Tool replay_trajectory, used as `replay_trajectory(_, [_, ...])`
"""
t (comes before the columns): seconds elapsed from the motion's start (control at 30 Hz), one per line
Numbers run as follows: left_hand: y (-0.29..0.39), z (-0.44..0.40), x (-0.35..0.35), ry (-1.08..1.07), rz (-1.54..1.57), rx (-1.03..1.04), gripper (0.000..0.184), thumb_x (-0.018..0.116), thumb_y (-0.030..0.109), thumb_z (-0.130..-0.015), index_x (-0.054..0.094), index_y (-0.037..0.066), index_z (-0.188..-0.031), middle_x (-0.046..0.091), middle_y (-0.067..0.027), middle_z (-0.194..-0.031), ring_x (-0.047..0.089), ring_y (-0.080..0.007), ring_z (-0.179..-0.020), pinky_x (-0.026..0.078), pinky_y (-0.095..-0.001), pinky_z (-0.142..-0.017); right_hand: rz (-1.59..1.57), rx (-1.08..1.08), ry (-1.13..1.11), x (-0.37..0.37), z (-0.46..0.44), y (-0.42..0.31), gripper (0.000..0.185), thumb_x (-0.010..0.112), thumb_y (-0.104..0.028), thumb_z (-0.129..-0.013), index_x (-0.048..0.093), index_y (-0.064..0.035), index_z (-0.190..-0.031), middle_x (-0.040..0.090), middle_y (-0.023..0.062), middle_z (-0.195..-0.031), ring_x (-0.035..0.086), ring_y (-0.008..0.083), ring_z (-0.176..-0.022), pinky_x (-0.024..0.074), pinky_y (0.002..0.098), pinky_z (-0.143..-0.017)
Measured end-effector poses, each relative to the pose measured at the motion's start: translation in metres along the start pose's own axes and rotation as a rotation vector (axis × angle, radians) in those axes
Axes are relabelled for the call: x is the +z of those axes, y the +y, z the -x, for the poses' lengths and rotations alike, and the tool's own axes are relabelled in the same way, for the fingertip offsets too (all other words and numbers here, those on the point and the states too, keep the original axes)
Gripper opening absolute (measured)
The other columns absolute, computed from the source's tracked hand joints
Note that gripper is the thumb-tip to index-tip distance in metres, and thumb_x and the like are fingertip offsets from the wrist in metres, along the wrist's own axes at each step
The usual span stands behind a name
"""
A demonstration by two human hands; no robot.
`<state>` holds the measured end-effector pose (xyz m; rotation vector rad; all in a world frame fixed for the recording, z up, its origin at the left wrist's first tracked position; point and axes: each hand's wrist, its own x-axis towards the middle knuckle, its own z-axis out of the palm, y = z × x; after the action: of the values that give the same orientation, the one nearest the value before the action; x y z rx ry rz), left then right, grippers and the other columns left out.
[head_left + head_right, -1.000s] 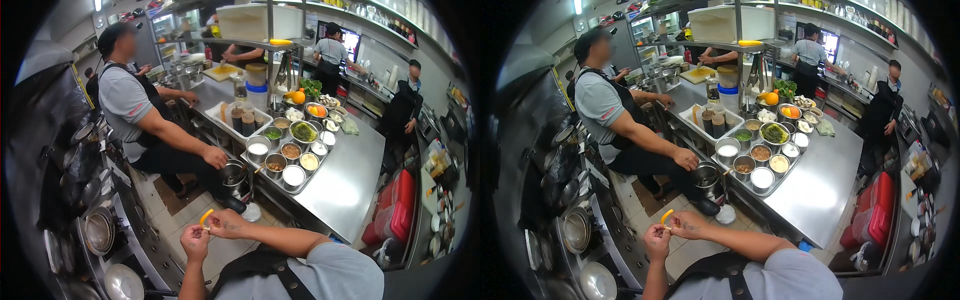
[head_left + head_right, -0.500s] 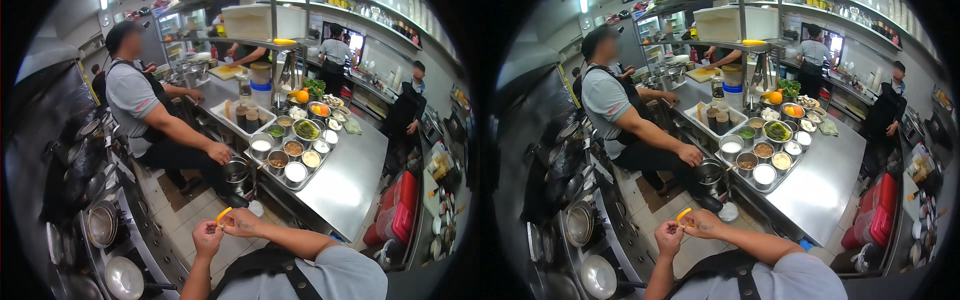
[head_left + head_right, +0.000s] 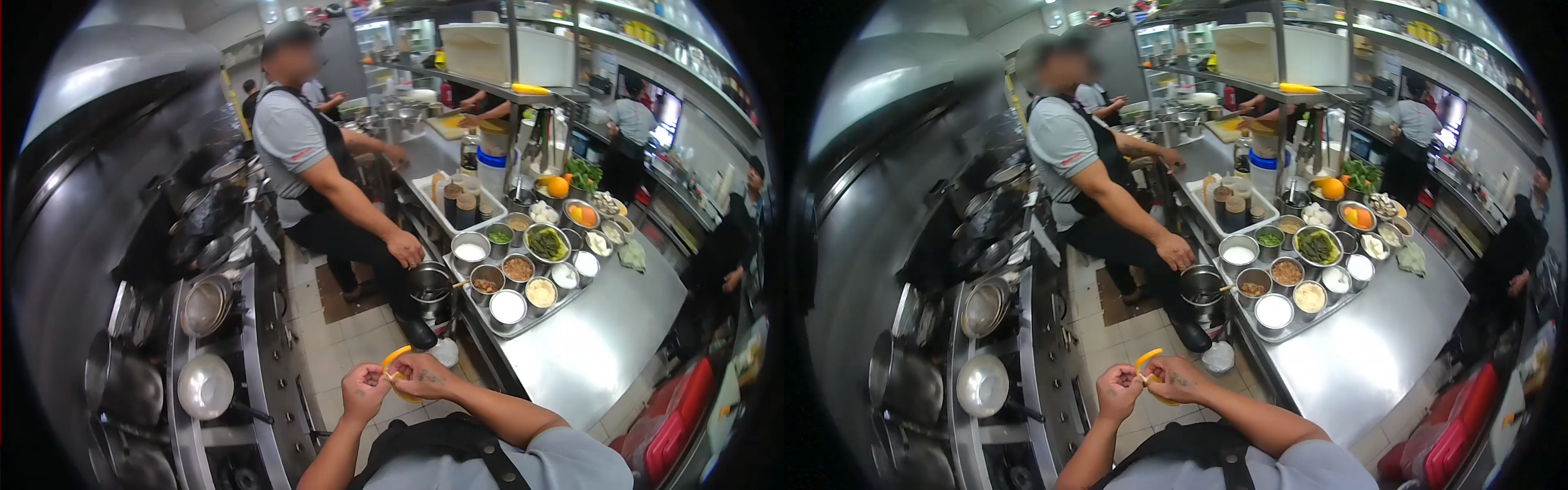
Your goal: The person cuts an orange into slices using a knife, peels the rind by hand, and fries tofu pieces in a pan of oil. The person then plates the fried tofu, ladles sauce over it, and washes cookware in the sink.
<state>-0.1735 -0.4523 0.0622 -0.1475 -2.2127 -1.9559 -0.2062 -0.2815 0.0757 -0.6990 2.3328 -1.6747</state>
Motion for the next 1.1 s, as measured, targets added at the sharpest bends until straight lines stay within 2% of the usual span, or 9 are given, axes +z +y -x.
replay_trajectory(0.07, [0.005,0.016,0.013,0.008,-0.006,-0.033,0.008,0.063,-0.001,-0.079,0.058,-0.003,-0.086,0.063,-0.0044,-0.077,0.06,-0.0079,-0.067,0.049,-0.021,-0.063,-0.047,0.004,-0.037,-0.005,0.017,0.008,0.021,0.065,-0.019,-0.079,0.064,-0.0014,-0.091,0.063,0.0014,-0.072,0.056,0.006,-0.065,0.0464,0.0225,-0.06])
replay_trajectory(0.17, [0.004,0.043,0.031,0.061,-0.115,0.033,0.008,0.064,-0.001,-0.079,0.059,-0.002,-0.085,0.063,-0.0044,-0.076,0.059,-0.0073,-0.067,0.049,-0.0208,-0.063,-0.103,0.039,-0.078,-0.012,0.041,0.009,0.021,0.065,-0.019,-0.078,0.064,-0.0011,-0.089,0.062,0.0012,-0.072,0.055,0.0059,-0.064,0.0461,0.0224,-0.059])
replay_trajectory(0.33, [0.017,0.097,0.057,0.202,-0.146,-0.042,0.009,0.066,0.004,-0.077,0.061,-0.002,-0.081,0.061,-0.006,-0.078,0.061,-0.01,-0.068,0.051,-0.0238,-0.064,-0.08,0.067,-0.15,-0.014,0.08,0.01,0.019,0.066,-0.018,-0.075,0.062,-0.001,-0.082,0.058,0.0011,-0.066,0.052,0.0059,-0.06,0.0439,0.023,-0.055])
replay_trajectory(0.5, [0.018,0.146,0.063,0.272,-0.234,-0.05,0.008,0.063,-0.002,-0.078,0.059,-0.002,-0.086,0.063,-0.0042,-0.078,0.061,-0.0079,-0.069,0.05,-0.0214,-0.064,-0.4,0.118,-0.212,0.02,0.109,0.045,0.017,0.067,-0.015,-0.074,0.062,-0.0004,-0.082,0.059,-0.0005,-0.067,0.052,0.0045,-0.06,0.0427,0.0213,-0.053])
replay_trajectory(0.67, [0.022,0.189,0.06,0.426,-0.093,-0.077,0.008,0.061,-0.004,-0.079,0.058,-0.002,-0.086,0.064,-0.0059,-0.08,0.061,-0.0092,-0.068,0.05,-0.0221,-0.064,-0.58,0.209,-0.401,0.032,0.126,0.033,0.014,0.065,-0.012,-0.077,0.061,-0.0005,-0.084,0.061,0.0014,-0.07,0.055,0.0054,-0.059,0.0438,0.0205,-0.052])
replay_trajectory(0.8, [0.029,0.222,0.053,0.461,-0.126,-0.096,0.007,0.06,-0.004,-0.08,0.057,-0.003,-0.087,0.064,-0.0067,-0.081,0.062,-0.0096,-0.07,0.051,-0.0221,-0.065,-0.673,0.312,-0.5,0.05,0.14,0.026,0.011,0.062,-0.009,-0.08,0.06,-0.0005,-0.087,0.062,0.003,-0.072,0.057,0.0077,-0.058,0.0451,0.0205,-0.052])
replay_trajectory(0.87, [0.033,0.237,0.051,0.512,0.063,-0.092,0.008,0.059,-0.003,-0.082,0.055,-0.003,-0.09,0.064,-0.0078,-0.08,0.063,-0.0113,-0.071,0.053,-0.0245,-0.066,-0.71,0.355,-0.511,0.061,0.15,0.026,0.01,0.061,-0.007,-0.081,0.06,-0.0005,-0.088,0.062,0.0038,-0.073,0.057,0.0086,-0.058,0.046,0.0204,-0.054])
replay_trajectory(0.93, [0.034,0.256,0.042,0.535,0.127,-0.085,0.008,0.056,-0.004,-0.084,0.053,-0.004,-0.092,0.065,-0.012,-0.084,0.065,-0.0161,-0.073,0.057,-0.0297,-0.067,-0.782,0.457,-0.559,0.077,0.16,0.024,0.013,0.061,-0.007,-0.082,0.059,0.0005,-0.092,0.063,0.0069,-0.081,0.06,0.0106,-0.066,0.0482,0.0207,-0.059])
replay_trajectory(1.1, [0.047,0.304,0.019,0.558,0.228,-0.138,0.006,0.053,-0.003,-0.085,0.053,-0.004,-0.091,0.064,-0.0143,-0.088,0.066,-0.0202,-0.073,0.059,-0.0315,-0.064,-0.98,0.578,-0.539,0.109,0.2,-0.001,0.017,0.059,-0.007,-0.082,0.058,0.0005,-0.097,0.063,0.0085,-0.087,0.061,0.0118,-0.073,0.0497,0.0213,-0.066])
